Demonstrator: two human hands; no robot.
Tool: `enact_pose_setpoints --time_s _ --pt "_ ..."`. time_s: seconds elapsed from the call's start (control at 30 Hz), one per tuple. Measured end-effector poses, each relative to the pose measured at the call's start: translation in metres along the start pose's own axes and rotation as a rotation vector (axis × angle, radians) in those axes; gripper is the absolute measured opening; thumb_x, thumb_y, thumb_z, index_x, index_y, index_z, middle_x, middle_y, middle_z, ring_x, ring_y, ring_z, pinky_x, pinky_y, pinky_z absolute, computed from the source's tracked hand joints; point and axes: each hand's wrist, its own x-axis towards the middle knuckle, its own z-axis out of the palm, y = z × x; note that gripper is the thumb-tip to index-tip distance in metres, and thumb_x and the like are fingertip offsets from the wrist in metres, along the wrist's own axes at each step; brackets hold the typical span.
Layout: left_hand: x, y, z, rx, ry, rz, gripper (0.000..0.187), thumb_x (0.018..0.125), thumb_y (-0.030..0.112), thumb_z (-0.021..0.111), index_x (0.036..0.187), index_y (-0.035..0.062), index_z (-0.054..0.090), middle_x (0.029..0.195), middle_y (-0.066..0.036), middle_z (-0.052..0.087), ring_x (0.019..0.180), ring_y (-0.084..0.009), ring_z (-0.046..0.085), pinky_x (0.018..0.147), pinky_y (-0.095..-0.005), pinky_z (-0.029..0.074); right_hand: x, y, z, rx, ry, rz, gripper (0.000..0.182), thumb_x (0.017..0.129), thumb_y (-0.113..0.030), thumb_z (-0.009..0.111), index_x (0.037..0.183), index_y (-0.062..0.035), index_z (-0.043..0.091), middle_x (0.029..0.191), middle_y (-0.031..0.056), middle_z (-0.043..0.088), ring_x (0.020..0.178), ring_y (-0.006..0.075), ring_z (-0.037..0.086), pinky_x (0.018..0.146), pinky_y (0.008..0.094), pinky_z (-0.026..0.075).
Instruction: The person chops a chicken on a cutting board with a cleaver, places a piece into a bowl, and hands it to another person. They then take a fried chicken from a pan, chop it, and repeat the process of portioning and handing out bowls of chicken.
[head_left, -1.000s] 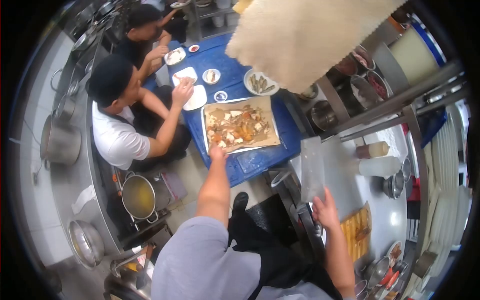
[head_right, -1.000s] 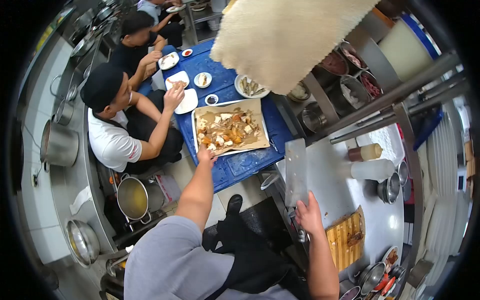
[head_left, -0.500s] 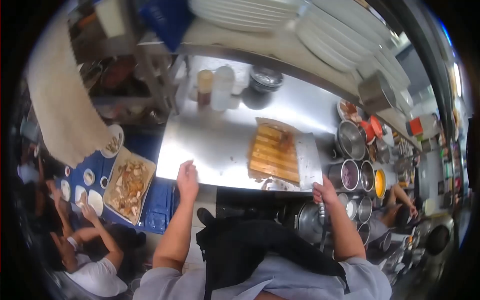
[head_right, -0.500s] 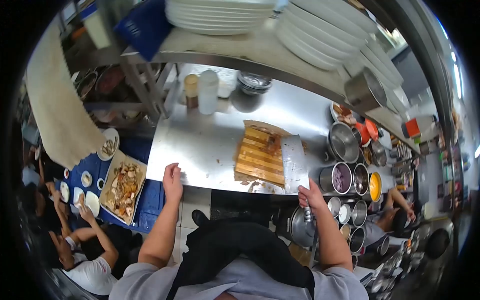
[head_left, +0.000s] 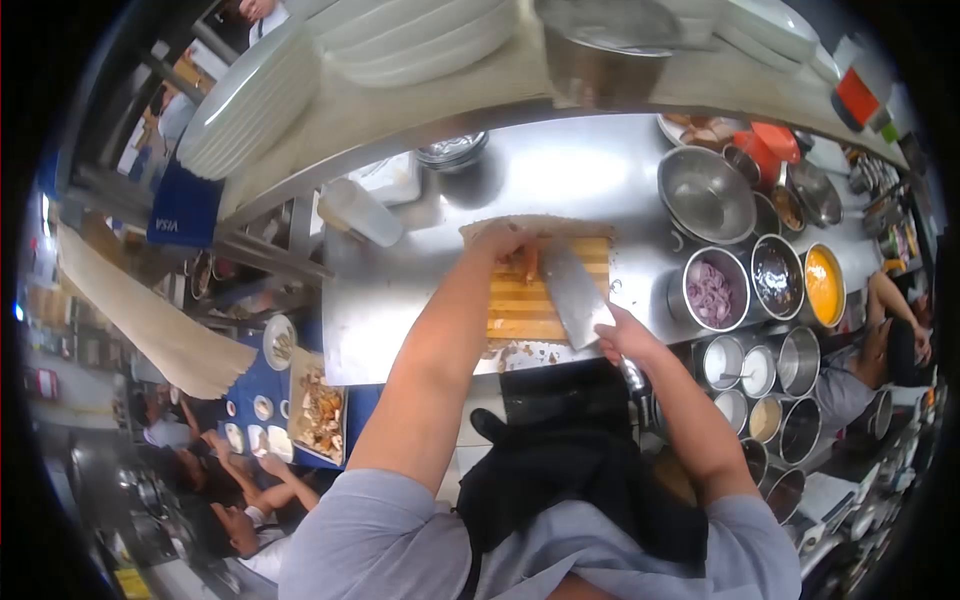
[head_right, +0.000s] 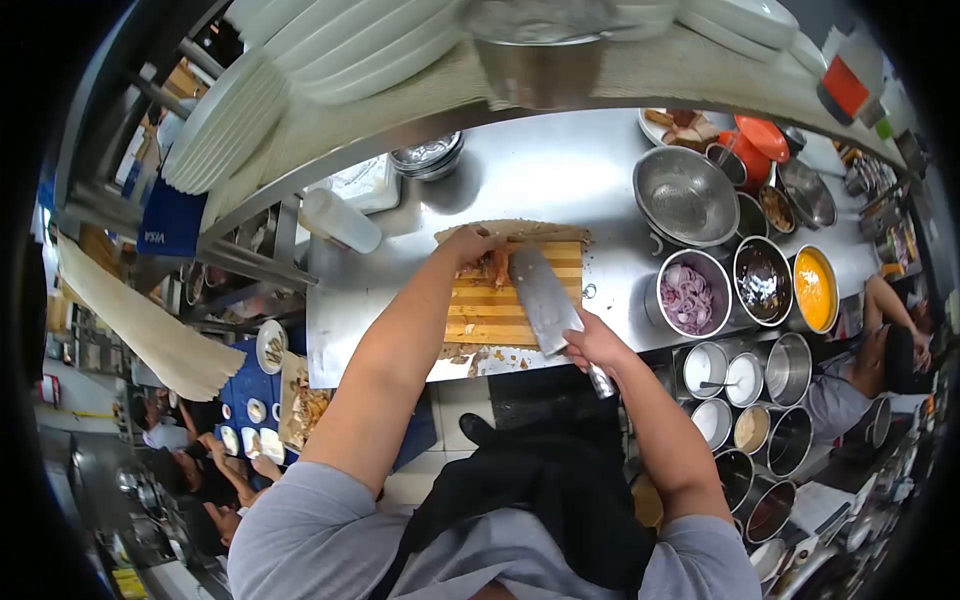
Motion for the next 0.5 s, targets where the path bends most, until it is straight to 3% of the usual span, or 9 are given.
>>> enact_pose_setpoints --time_s 0.07,0.13,0.17,0.2,0.23,0.27,0.33,0.4,0.5 --pt "0.006 -0.001 0.013 0.001 0.088 0.006 0.04 0.091 0.029 0.068 0.118 0.0004 0.066 0.096 -0.016 0.071 0.075 -0.0223 0.07 0.054 -0.034 0.056 0.016 -0.011 -0.009 -0.003 -0.041 -0.032 0.043 0.098 -0.006 0.05 0.14 -0.0088 0.041 0.064 -0.0007 0.043 0.047 0.0091 0.041 0.042 0.0279 0.038" --pt "0.019 -0.02 0.023 -0.008 0.176 0.019 0.037 0.089 0.029 0.07 0.112 -0.0008 0.068 0.09 -0.015 0.071 0.072 -0.0214 0.069 0.051 -0.0327 0.055 0.042 -0.016 -0.023 -0.395 -0.07 -0.127 0.035 0.096 -0.009 0.052 0.13 -0.0035 0.047 0.071 0.0107 0.058 0.054 0.0232 0.057 0.051 0.0385 0.049" --pt "0.029 -0.042 0.024 -0.294 0.138 0.074 0.036 0.089 0.026 0.072 0.11 -0.0023 0.066 0.091 -0.014 0.071 0.072 -0.0212 0.069 0.053 -0.0317 0.056 0.046 -0.018 -0.03 -0.381 -0.072 -0.128 0.035 0.096 -0.009 0.052 0.13 -0.0035 0.047 0.071 0.0107 0.058 0.054 0.0232 0.057 0.051 0.0385 0.049" --pt "0.031 -0.054 0.027 -0.586 0.098 0.129 0.036 0.088 0.024 0.074 0.108 -0.0037 0.064 0.091 -0.012 0.07 0.072 -0.021 0.068 0.056 -0.0307 0.056 0.05 -0.02 -0.038 -0.678 0.032 -0.367 0.032 0.094 -0.012 0.053 0.124 -0.002 0.048 0.079 0.0179 0.062 0.066 0.0325 0.062 0.061 0.0441 0.051" --pt "0.02 -0.058 0.036 -0.586 0.099 0.126 0.036 0.088 0.024 0.074 0.108 -0.0037 0.064 0.091 -0.012 0.07 0.072 -0.021 0.068 0.056 -0.0307 0.056 0.053 -0.024 -0.043 -0.979 0.138 -0.609 0.029 0.093 -0.014 0.054 0.119 -0.0004 0.05 0.087 0.0252 0.067 0.078 0.0418 0.067 0.071 0.0496 0.053" --pt "0.0 -0.067 0.05 -0.651 0.284 0.258 0.034 0.086 0.019 0.076 0.108 -0.0029 0.062 0.096 -0.012 0.068 0.079 -0.0221 0.069 0.064 -0.0313 0.057 0.028 -0.051 -0.04 -0.927 0.098 -0.501 0.029 0.093 -0.016 0.054 0.116 -0.0002 0.048 0.098 0.0309 0.066 0.094 0.0505 0.063 0.085 0.056 0.048" --pt "-0.044 -0.077 0.074 -0.723 0.481 0.389 0.034 0.084 0.013 0.077 0.109 -0.0021 0.06 0.101 -0.013 0.067 0.086 -0.0231 0.069 0.072 -0.0319 0.058 0.006 -0.065 -0.041 -0.982 0.121 -0.458 0.03 0.093 -0.016 0.054 0.118 -0.0007 0.047 0.097 0.0301 0.067 0.093 0.0501 0.063 0.083 0.0566 0.048" --pt "-0.087 -0.076 0.094 -0.136 0.568 0.336 0.039 0.08 0.006 0.078 0.112 0.001 0.056 0.112 -0.013 0.063 0.107 -0.0274 0.063 0.092 -0.0361 0.054 -0.011 -0.067 -0.033 -1.093 0.191 -0.295 0.035 0.095 -0.017 0.053 0.125 -0.0027 0.042 0.094 0.0304 0.067 0.091 0.0501 0.063 0.081 0.0588 0.047" --pt "-0.103 -0.086 0.113 -0.065 0.733 0.488 0.041 0.075 0.007 0.082 0.108 0.0041 0.057 0.114 -0.014 0.061 0.117 -0.031 0.056 0.099 -0.0394 0.049 -0.028 -0.036 -0.008 -1.067 0.307 -0.265 0.033 0.098 -0.017 0.051 0.126 -0.0038 0.041 0.087 0.032 0.066 0.086 0.0511 0.063 0.078 0.0603 0.047"
